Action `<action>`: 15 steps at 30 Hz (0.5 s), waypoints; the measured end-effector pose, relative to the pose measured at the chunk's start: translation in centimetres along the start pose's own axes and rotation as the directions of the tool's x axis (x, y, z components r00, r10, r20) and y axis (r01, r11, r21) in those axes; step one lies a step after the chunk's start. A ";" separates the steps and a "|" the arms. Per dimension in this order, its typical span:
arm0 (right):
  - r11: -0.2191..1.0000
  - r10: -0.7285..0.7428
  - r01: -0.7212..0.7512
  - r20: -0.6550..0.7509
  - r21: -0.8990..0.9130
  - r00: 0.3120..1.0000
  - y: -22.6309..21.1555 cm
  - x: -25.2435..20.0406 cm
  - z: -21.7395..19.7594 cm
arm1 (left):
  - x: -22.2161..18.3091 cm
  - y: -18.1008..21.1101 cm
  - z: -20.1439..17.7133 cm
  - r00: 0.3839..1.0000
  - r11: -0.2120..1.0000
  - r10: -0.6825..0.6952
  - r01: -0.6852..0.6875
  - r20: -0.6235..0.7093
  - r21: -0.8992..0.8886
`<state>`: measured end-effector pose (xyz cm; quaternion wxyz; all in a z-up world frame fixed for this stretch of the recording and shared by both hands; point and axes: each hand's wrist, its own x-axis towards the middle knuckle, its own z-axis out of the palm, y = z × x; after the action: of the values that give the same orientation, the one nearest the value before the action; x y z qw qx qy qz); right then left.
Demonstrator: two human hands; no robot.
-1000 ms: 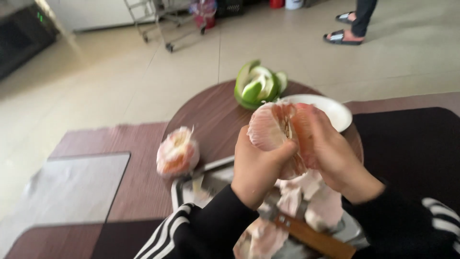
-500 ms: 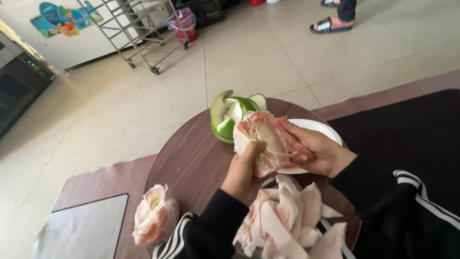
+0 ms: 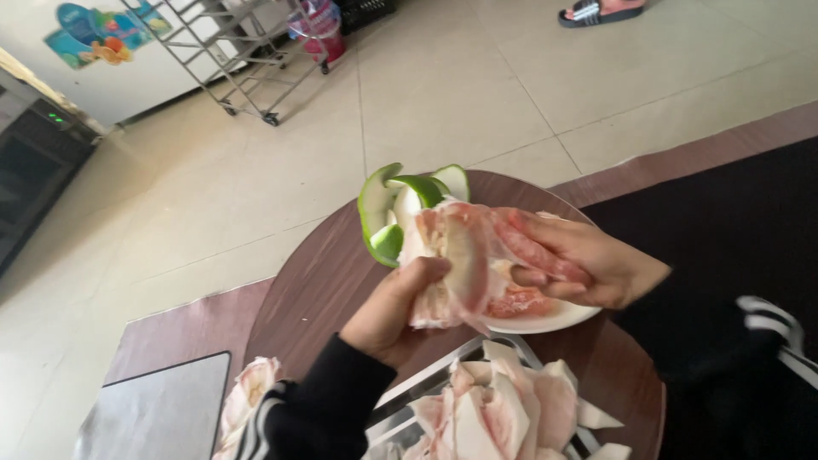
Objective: Peeling the thin membrane off pomelo segments and placing the fruit into a bowl
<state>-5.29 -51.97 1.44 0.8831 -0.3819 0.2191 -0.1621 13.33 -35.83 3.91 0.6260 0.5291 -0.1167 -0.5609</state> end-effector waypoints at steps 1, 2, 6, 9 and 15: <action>1.000 0.025 -0.025 0.021 0.009 0.999 0.4 1.0 -1.3 | 0.2 -0.1 -0.2 1.000 1.000 0.006 -0.006 -0.007 -0.018; 0.999 0.045 -0.046 0.049 0.017 0.998 0.7 2.3 -2.3 | 0.4 0.1 -0.6 1.000 0.999 0.018 -0.018 -0.015 -0.033; 0.980 0.184 -0.191 0.114 0.055 0.976 -1.5 1.6 -1.1 | -1.2 0.5 -0.1 0.990 1.000 0.006 -0.003 0.140 -0.018; 0.909 0.061 -0.154 0.243 0.387 0.968 -1.6 2.9 -3.9 | -2.9 0.6 -0.6 0.989 0.987 0.145 -0.146 -0.027 -0.060; 0.893 0.075 -0.046 -0.047 0.448 0.996 -1.6 0.1 -4.1 | -9.7 2.8 -4.0 0.979 0.993 0.075 -0.056 -0.187 0.104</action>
<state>-7.51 -55.53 0.15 0.9444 -0.1567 0.2156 -0.1923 14.57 -26.19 8.86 0.6256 0.6065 -0.1008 -0.4802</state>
